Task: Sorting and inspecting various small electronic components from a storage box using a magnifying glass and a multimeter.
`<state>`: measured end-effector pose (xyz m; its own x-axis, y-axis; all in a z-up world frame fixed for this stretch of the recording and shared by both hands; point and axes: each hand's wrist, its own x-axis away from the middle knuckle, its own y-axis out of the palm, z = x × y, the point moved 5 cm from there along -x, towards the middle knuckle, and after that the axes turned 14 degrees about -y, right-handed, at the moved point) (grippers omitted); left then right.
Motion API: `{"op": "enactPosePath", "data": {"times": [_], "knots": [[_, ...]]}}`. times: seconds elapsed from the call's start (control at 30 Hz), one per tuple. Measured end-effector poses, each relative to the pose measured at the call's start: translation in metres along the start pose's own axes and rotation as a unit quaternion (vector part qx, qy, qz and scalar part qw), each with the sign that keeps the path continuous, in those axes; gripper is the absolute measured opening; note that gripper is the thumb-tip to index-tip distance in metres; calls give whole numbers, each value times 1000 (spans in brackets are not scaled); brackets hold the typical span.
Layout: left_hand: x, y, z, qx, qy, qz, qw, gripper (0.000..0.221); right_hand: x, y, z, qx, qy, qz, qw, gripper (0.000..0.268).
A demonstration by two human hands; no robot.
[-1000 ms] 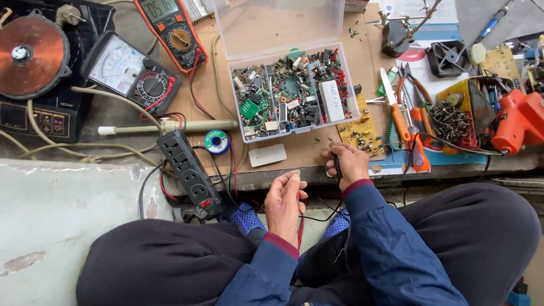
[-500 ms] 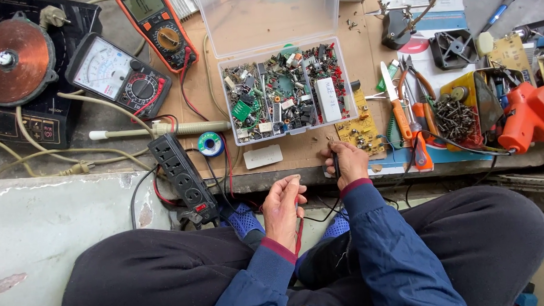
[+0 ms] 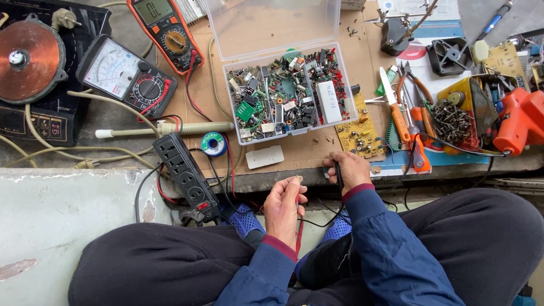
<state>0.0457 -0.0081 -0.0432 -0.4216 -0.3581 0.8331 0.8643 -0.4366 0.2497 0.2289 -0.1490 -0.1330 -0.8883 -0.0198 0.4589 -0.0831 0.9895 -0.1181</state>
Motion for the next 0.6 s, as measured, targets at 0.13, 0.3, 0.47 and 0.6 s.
{"op": "enactPosePath", "data": {"times": [0.13,0.3,0.47,0.6], "knots": [[0,0,-1,-2,7,-2,1000,22,28,5,-12,-4,-1,0,1000,31],[-1,-4,3,-7,25,11,1000,23,92,21,-38,50,-8,-88,995,31],[13,-12,18,4,44,37,998,23,160,17,-60,46,13,-121,992,30],[19,-13,18,56,12,11,998,24,192,11,-77,25,62,-153,986,36]]}}
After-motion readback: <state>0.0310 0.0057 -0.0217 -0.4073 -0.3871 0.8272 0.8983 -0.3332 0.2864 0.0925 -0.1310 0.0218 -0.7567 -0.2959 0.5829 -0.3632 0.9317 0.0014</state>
